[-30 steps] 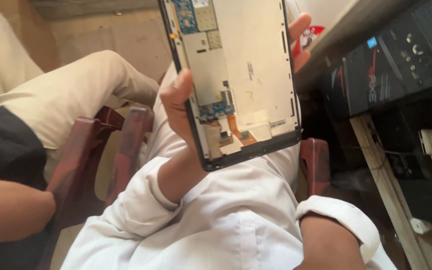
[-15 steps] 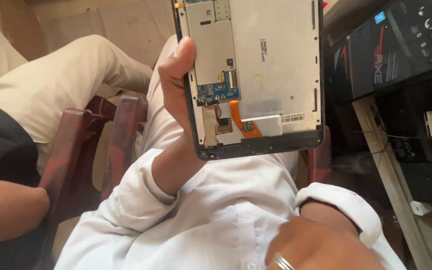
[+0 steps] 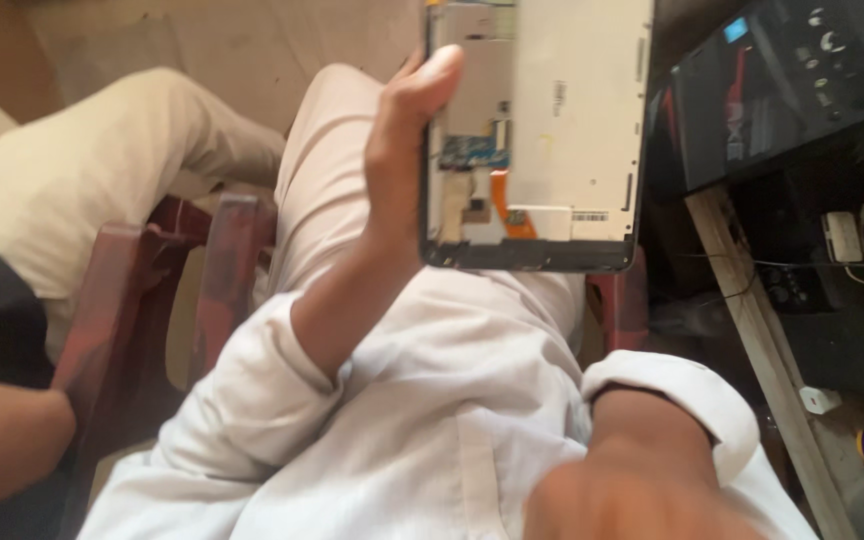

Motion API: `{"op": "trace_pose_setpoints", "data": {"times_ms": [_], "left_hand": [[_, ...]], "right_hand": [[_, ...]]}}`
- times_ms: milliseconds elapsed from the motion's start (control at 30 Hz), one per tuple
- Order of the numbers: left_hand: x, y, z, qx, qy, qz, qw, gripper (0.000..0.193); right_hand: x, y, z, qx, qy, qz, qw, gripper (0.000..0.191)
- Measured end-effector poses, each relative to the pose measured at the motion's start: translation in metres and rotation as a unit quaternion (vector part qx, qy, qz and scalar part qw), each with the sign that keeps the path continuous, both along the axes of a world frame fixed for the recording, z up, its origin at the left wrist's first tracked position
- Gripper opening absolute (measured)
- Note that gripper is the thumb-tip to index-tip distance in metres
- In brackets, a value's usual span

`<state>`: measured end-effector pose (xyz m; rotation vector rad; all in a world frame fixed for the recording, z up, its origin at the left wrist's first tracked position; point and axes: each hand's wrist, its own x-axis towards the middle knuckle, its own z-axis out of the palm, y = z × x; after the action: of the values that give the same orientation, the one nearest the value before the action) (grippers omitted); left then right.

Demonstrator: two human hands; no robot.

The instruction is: The person uses a metal spudger to carefully pry and disconnect ribbon cables and components inside a disassembled smartphone held on their lap. They rotate the device to access different connectors and continue working on the internal circuitry.

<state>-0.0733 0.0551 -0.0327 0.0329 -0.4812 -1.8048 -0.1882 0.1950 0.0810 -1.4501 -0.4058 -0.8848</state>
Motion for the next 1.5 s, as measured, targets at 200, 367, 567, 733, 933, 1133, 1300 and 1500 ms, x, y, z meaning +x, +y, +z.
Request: {"op": "trace_pose_setpoints", "data": {"times_ms": [200, 367, 567, 733, 933, 1133, 1300, 1500], "left_hand": [[-0.006, -0.035, -0.032, 0.003, -0.104, -0.211, 0.972, 0.034], [-0.015, -0.049, -0.075, -0.060, -0.279, -0.297, 0.911, 0.030], [-0.026, -0.057, -0.095, -0.046, -0.350, -0.391, 0.850, 0.030], [-0.024, -0.062, -0.086, -0.055, -0.437, -0.391, 0.808, 0.039], [0.004, -0.072, -0.076, -0.024, -0.530, -0.377, 0.759, 0.048], [0.039, -0.068, -0.093, -0.052, -0.505, -0.320, 0.800, 0.034], [0.036, -0.066, -0.112, -0.114, -0.601, -0.218, 0.760, 0.026], [0.036, -0.048, -0.121, -0.240, -0.694, -0.045, 0.678, 0.026]], "right_hand": [[-0.036, 0.001, -0.031, 0.202, -0.048, -0.323, 0.923, 0.045], [-0.091, -0.040, -0.097, 0.165, 0.096, -0.415, 0.889, 0.047], [-0.115, -0.068, -0.202, 0.320, 0.190, -0.494, 0.786, 0.041], [-0.105, -0.076, -0.232, 0.300, 0.220, -0.463, 0.805, 0.024], [-0.098, -0.074, -0.241, 0.295, 0.283, -0.481, 0.776, 0.018], [-0.099, -0.083, -0.229, 0.296, 0.299, -0.480, 0.770, 0.015], [-0.098, -0.103, -0.221, 0.173, 0.339, -0.484, 0.788, 0.010], [-0.097, -0.115, -0.227, 0.160, 0.395, -0.464, 0.776, 0.007]]}}
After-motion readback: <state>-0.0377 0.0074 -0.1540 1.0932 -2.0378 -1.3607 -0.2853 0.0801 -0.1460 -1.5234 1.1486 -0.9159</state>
